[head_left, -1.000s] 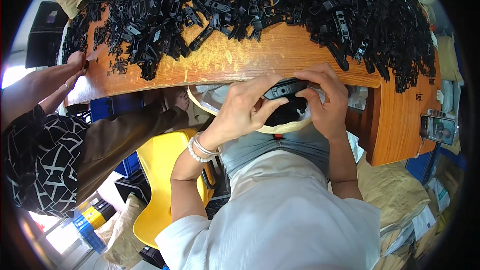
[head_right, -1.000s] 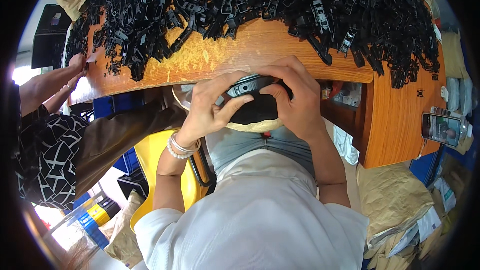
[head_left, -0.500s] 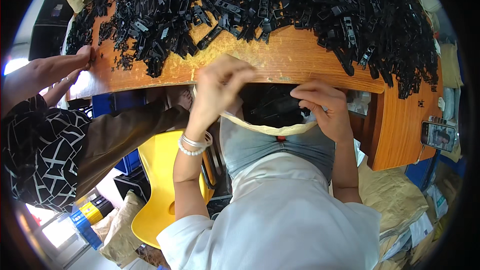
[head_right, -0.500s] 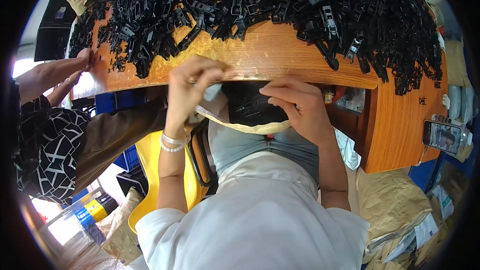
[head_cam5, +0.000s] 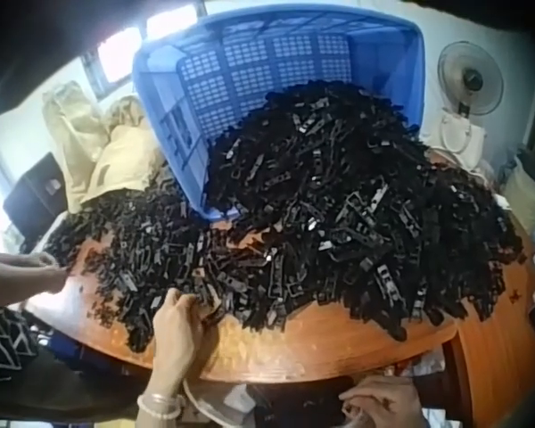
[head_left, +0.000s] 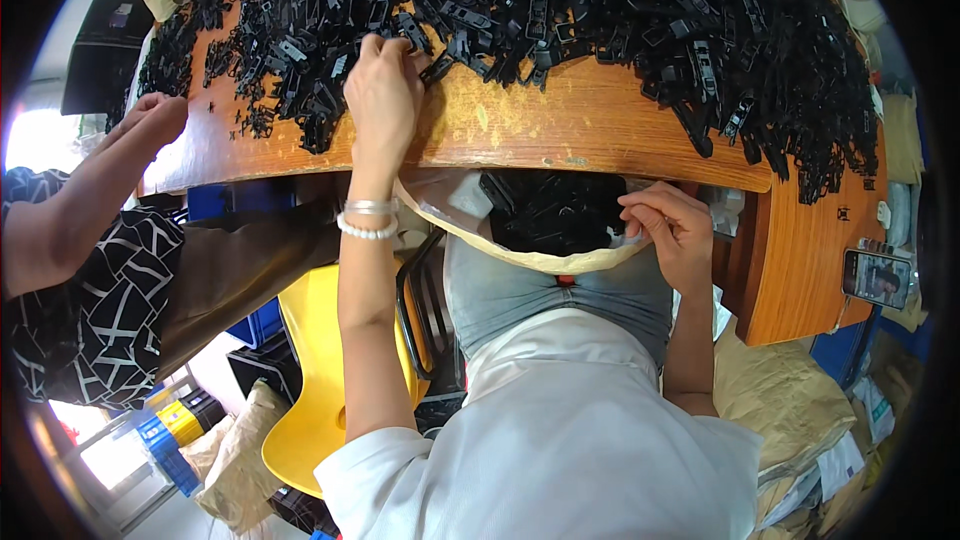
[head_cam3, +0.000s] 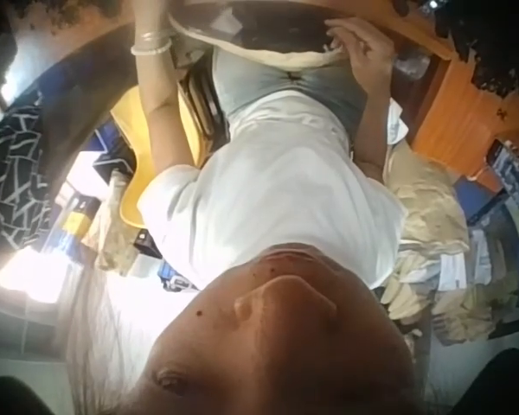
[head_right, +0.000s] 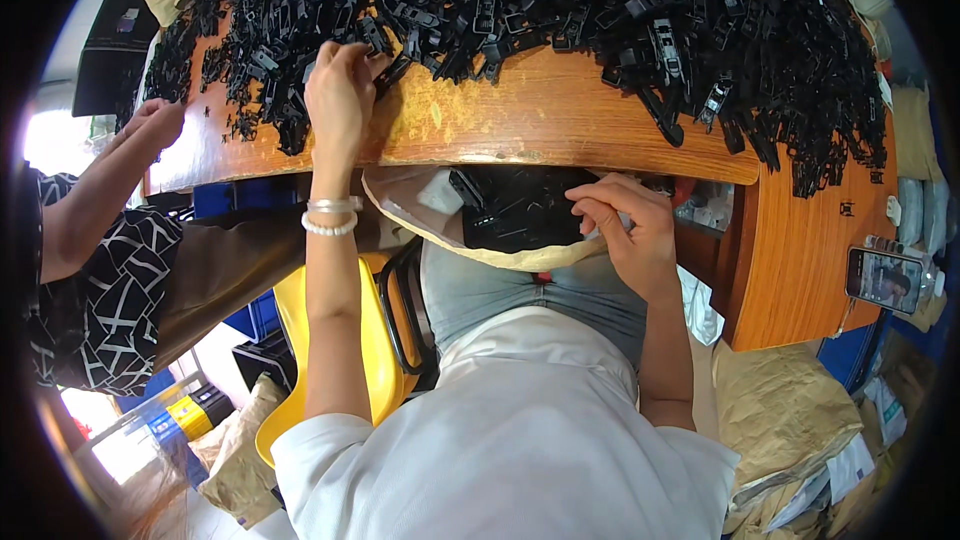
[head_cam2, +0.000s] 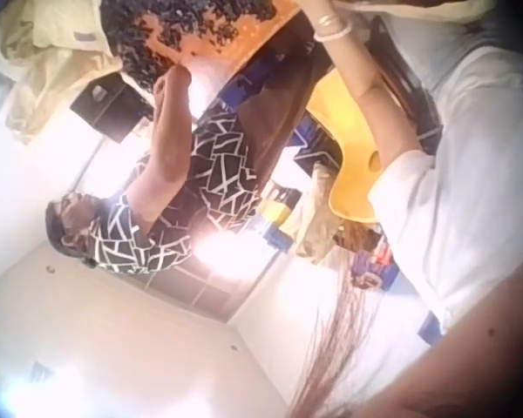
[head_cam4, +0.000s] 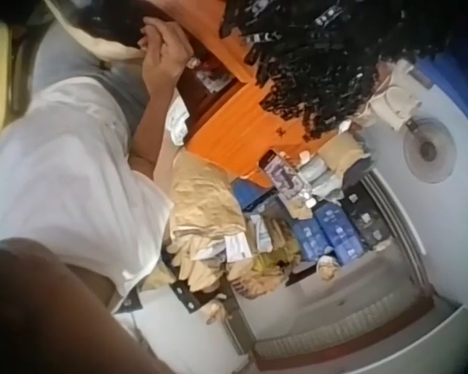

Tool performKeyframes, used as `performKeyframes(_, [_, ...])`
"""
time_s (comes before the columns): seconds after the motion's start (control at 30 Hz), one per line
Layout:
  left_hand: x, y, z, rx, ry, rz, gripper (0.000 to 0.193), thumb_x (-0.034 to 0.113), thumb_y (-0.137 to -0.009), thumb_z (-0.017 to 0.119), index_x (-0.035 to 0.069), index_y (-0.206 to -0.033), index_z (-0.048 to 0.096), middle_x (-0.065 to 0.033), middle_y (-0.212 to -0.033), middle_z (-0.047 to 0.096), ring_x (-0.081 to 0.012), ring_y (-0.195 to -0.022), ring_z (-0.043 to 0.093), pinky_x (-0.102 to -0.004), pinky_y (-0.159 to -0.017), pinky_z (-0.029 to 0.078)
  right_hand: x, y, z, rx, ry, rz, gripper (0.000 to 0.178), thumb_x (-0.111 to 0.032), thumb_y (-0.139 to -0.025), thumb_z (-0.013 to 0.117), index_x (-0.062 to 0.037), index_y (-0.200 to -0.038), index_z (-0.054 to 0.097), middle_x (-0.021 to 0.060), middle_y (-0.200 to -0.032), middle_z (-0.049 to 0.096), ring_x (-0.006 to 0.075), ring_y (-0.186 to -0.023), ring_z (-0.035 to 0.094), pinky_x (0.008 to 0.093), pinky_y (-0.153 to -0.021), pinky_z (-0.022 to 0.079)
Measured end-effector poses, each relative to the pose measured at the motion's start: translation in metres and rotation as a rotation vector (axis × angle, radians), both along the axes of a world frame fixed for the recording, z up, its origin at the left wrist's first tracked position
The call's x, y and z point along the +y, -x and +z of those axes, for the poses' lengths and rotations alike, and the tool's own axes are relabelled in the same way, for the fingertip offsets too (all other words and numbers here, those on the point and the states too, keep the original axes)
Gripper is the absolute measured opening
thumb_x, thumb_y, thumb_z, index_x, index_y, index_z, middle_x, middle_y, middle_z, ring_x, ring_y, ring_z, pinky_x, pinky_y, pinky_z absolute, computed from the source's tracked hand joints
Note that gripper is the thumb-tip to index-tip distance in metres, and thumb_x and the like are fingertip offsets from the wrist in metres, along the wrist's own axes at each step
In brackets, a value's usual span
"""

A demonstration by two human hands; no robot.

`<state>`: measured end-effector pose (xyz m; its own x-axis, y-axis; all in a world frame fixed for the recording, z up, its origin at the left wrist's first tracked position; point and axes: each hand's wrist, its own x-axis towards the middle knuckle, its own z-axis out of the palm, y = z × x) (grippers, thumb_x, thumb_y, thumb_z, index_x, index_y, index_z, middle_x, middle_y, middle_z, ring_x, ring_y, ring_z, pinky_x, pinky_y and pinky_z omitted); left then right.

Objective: Assemble small black plastic components at a factory workbench.

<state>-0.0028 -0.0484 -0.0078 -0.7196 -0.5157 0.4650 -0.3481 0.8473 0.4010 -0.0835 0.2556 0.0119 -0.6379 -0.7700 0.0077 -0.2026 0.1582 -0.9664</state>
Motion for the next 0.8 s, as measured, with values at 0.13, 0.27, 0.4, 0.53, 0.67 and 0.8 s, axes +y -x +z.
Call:
performKeyframes(0.13, [-0.022,0.014,-0.007,-0.201,0.152,0.154,0.018,0.019,-0.073,0.062,0.003,-0.082,0.064,-0.0117,-0.079,0.055,-0.03,-0.065,0.056,-0.0372,-0.06,0.045,0.0,-0.002,-0.001,-0.001,0.0,0.002,0.013,0.0,-0.083,0.05,0.0022,-0.089,0.062,0.0058,-0.074,0.057,0.0082,-0.058,0.052,0.0168,-0.048,0.038])
performKeyframes(0.27, [-0.018,0.015,-0.005,-0.253,0.058,0.025,0.016,0.016,-0.072,0.064,0.002,-0.081,0.064,-0.0111,-0.076,0.056,-0.0271,-0.062,0.057,-0.0342,-0.058,0.045,0.0,-0.003,0.0,-0.049,-0.013,-0.056,0.012,0.001,-0.078,0.054,0.0028,-0.086,0.062,0.0067,-0.069,0.057,0.0106,-0.056,0.053,0.0208,-0.053,0.041])
performKeyframes(0.4, [-0.015,0.012,0.0,-0.168,-0.269,-0.113,0.012,0.009,-0.073,0.062,0.0,-0.081,0.063,-0.0098,-0.075,0.057,-0.0203,-0.059,0.057,-0.0293,-0.058,0.045,0.001,-0.003,0.0,-0.076,-0.039,-0.069,0.012,0.001,-0.079,0.054,0.0028,-0.087,0.062,0.0067,-0.07,0.057,0.0104,-0.057,0.053,0.0207,-0.053,0.041])
performKeyframes(0.53, [-0.029,0.033,0.0,0.091,-0.181,-0.123,0.024,0.014,-0.078,0.059,0.002,-0.099,0.059,-0.0144,-0.097,0.056,-0.0278,-0.085,0.057,-0.0333,-0.074,0.045,-0.004,-0.005,0.003,-0.078,-0.037,-0.062,0.012,0.001,-0.079,0.054,0.0027,-0.088,0.062,0.0068,-0.07,0.058,0.0103,-0.057,0.052,0.0206,-0.054,0.041])
performKeyframes(0.67, [0.002,0.051,-0.011,-0.023,-0.032,-0.245,0.035,0.024,-0.083,0.053,0.003,-0.111,0.053,-0.0233,-0.12,0.043,-0.0388,-0.117,0.034,-0.0415,-0.097,0.03,-0.007,-0.005,-0.003,0.004,-0.004,-0.005,0.014,-0.001,-0.082,0.051,0.0019,-0.089,0.062,0.0065,-0.073,0.058,0.0084,-0.058,0.053,0.018,-0.048,0.038])
performKeyframes(0.8, [0.039,0.051,-0.015,0.041,-0.069,-0.302,0.033,0.021,-0.085,0.051,0.003,-0.113,0.051,-0.0222,-0.124,0.038,-0.0358,-0.122,0.029,-0.0407,-0.1,0.027,-0.013,-0.005,-0.003,-0.017,-0.013,0.0,0.014,0.0,-0.082,0.05,0.0028,-0.089,0.062,0.007,-0.073,0.058,0.0089,-0.058,0.053,0.0186,-0.049,0.038])
